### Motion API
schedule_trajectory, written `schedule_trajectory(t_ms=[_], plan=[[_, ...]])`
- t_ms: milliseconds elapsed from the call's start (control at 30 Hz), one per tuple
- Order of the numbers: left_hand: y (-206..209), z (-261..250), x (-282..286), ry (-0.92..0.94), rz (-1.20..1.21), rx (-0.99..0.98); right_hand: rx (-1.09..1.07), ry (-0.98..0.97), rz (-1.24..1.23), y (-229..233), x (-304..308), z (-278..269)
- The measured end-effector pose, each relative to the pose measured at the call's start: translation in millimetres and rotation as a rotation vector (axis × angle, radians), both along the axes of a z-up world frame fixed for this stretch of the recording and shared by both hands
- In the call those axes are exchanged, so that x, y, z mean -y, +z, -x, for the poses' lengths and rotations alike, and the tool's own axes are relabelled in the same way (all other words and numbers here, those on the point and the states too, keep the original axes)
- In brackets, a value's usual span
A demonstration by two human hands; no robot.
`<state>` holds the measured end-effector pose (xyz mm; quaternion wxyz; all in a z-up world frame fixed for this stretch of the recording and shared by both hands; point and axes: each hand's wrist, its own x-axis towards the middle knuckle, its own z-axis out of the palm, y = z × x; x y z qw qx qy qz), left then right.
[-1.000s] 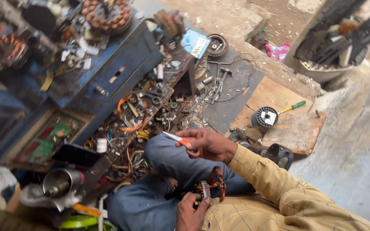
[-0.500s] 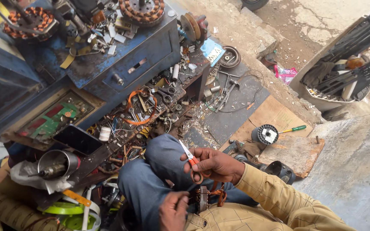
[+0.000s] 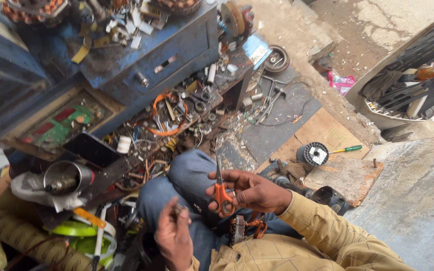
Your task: The person is repairing a motor component by winding copper wire around a stator. They use a screwdriver to adjust the wire and a pair of scissors to cut it.
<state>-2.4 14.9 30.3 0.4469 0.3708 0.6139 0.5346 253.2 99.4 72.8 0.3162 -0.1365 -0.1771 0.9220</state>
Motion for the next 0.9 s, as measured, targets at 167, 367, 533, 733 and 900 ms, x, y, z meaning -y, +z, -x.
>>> schedule_trajectory(t_ms=[167,367,533,733,900], plan=[[11,14,-11,0.055,0.015,-0.019,0.079,-0.016,-0.145,-4,-4,5],[29,25,-24,0.072,-0.005,0.565,0.336,0.017,-0.206,6,-11,26],[46,28,-26,-0.040,-0.061,0.589,0.551,0.171,-0.319,8,-16,34],[43,23,-32,-0.093,-0.117,0.613,0.482,0.309,-0.542,-10,-22,32],[44,21,-40,-0.077,-0.112,0.571,0.464,0.342,-0.852,-8,-29,38]])
